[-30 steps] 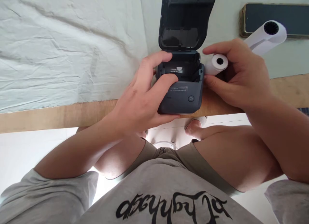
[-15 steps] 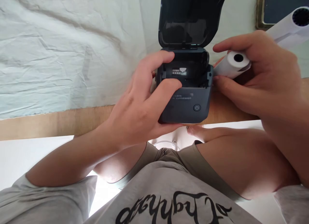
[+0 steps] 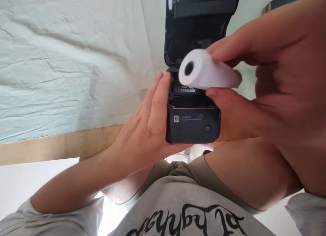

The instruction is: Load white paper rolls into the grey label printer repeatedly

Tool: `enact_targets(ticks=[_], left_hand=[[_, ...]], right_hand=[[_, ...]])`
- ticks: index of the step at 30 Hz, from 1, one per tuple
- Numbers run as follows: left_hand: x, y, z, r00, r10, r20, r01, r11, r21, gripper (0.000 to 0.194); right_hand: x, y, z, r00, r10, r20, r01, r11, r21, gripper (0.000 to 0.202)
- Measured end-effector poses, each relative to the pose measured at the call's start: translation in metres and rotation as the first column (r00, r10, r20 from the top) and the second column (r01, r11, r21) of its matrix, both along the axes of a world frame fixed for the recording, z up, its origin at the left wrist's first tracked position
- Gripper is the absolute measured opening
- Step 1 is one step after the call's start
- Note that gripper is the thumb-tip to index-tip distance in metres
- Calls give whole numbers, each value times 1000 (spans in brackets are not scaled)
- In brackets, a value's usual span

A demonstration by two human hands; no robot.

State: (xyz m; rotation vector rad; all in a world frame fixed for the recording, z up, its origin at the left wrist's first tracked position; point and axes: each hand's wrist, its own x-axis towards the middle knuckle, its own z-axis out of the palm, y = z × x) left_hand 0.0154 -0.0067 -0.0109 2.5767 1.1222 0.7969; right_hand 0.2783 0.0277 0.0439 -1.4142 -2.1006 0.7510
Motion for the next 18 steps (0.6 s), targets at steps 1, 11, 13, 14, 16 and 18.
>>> enact_targets(ticks=[1,11,13,14,16,18], left_hand=[[-2,0,1,1000,9,-24,-10,1000,-7,112],[-14,0,-1,996,-25,-82,21,999,-40,112],[-15,0,-2,996,-39,-80,34,998,-57,115],[-16,1,-2,996,-45,-76,39,997,-68,117],[-18,2,-2,996,-60,-62,53,993,-104,119],[-20,4,0,997,-75,-36,68,986,-153,120]], right_hand=[[-7,5,-1,997,-3,81,0,999,46,32],[-25,2,-3,975,-78,206,53,991,125,26],[-23,0,-3,979,-56,194,25,987,159,25],[-22,0,-4,981,-52,185,17,983,185,23],[-20,-1,-5,985,-25,172,-12,977,212,18],[-16,-3,-5,987,17,163,-53,974,222,14]])
